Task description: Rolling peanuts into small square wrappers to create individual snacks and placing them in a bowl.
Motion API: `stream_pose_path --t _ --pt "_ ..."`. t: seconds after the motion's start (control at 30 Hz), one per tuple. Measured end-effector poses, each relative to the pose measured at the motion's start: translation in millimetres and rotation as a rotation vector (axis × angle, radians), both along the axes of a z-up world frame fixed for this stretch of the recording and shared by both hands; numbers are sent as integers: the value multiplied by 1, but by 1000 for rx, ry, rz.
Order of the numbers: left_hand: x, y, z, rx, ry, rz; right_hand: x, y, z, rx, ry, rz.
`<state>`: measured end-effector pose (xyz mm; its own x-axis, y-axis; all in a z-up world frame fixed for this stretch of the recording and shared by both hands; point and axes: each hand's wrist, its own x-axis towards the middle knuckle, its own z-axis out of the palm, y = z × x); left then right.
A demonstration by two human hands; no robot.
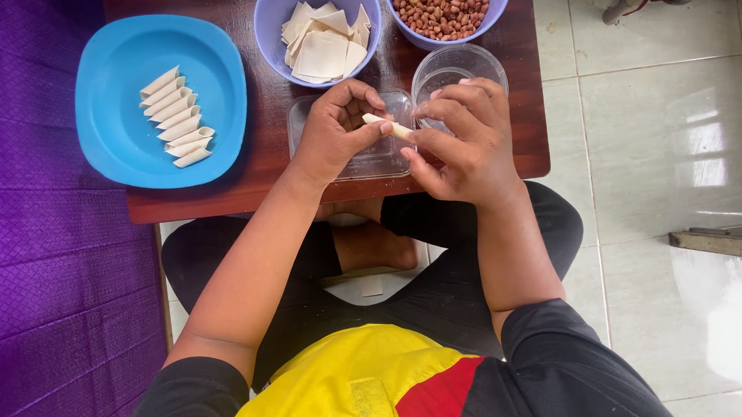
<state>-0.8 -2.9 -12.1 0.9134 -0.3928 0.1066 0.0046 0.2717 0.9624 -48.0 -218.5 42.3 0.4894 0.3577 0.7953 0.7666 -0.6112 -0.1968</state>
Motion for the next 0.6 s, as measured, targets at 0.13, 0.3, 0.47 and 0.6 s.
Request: stream_pose_path --t 0.13,0.3,0.47,0.6 --pt "1 0 -3 1 -2 -1 -1 -1 2 3 -8 -7" --pt "-1 -1 1 5 3 10 0 3 4 -27 1 26" --pt "1 0 -3 -9 17 7 -1 -1 2 -8 4 48" --pt "1 0 -3 -14 15 13 -1 -4 4 -5 -21 12"
